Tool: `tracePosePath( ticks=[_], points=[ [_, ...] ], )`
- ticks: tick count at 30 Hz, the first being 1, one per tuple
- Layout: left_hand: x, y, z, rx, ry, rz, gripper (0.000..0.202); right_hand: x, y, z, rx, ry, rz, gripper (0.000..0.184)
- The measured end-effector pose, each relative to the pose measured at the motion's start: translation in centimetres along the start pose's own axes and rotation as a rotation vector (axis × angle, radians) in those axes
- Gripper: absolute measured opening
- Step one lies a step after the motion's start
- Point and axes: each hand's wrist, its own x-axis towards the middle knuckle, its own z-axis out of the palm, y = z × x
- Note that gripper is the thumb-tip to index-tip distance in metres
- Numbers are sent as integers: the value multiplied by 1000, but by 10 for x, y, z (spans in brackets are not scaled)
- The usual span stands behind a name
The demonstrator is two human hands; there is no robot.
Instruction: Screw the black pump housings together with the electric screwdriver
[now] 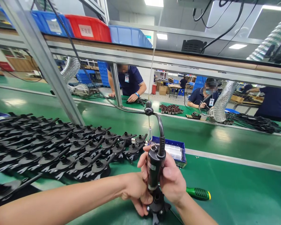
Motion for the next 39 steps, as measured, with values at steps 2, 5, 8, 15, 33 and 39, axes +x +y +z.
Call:
tracePosePath(
  ticks=[2, 5, 8, 15, 33, 39],
  points=[
    [0, 2, 2, -18, 34, -33, 39, 1, 6, 0, -10, 47, -61, 49],
    [0, 5, 5, -10, 63, -72, 38, -1, 14, 2, -86, 105, -147, 43],
    [1, 9, 7, 17, 66, -104, 36, -4, 17, 4, -303, 151, -214, 30],
    [-3, 12, 7, 76, 71, -142, 33, 0, 13, 11, -523, 277, -265, 31],
    [-10, 30, 17, 138, 153, -259, 17, 2, 15, 12, -496, 310, -272, 36],
    [-8, 24, 13, 113, 139, -218, 19, -1, 15, 9, -411, 276, -252, 38]
  ],
)
